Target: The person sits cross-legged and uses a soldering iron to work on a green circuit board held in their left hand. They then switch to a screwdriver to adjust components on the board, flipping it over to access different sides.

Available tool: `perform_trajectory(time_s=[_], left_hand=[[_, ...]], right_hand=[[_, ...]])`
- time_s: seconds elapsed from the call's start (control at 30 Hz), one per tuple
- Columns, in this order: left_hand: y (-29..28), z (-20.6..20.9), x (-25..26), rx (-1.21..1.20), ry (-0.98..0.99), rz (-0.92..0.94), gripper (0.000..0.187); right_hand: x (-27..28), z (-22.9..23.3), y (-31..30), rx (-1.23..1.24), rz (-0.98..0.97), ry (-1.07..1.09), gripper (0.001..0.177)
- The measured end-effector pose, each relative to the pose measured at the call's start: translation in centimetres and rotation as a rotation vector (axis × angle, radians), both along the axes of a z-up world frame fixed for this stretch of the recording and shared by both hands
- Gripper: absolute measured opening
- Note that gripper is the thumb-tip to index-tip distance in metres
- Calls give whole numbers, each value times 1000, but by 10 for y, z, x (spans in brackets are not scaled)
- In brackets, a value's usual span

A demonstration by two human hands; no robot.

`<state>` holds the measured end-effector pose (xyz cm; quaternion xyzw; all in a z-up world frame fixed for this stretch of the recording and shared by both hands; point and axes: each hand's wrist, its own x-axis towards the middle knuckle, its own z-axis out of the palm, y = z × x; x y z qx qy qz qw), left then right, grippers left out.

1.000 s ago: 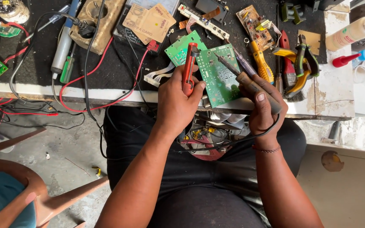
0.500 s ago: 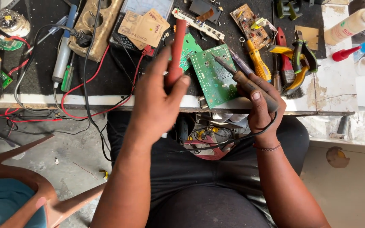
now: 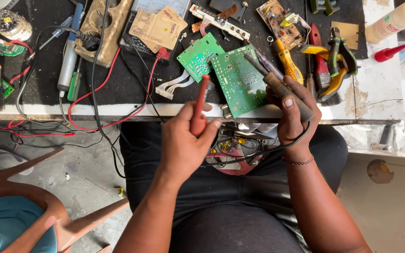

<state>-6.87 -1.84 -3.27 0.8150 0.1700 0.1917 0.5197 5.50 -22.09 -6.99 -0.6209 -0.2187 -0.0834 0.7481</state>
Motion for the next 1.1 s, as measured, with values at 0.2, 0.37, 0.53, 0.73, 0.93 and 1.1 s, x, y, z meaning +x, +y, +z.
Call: perform_trajectory(time_s=[0.2,0.37,0.53,0.73,0.93,1.1], left_hand=[[-20,-18,13,-92,-80,-48,49],[-20,-2,18,-40,-91,-91,36],[-15,-3,21,-36,-121,-127,24],[-5,-1,33,41,-99,-81,25],[3,4,38,60,-67,-89,25],[5,6,39,62,9,-132,26]], right_hand=[[-3,5,1,-31,-17,-15,41],[-2,5,1,-15,-3,-5,40],[-3,3,1,-11,-8,3,40],[-1,2,3,-14,-19,-92,38],[-4,10,3,-70,-23,-111,38],[-9,19,10,-81,3,-103,47]])
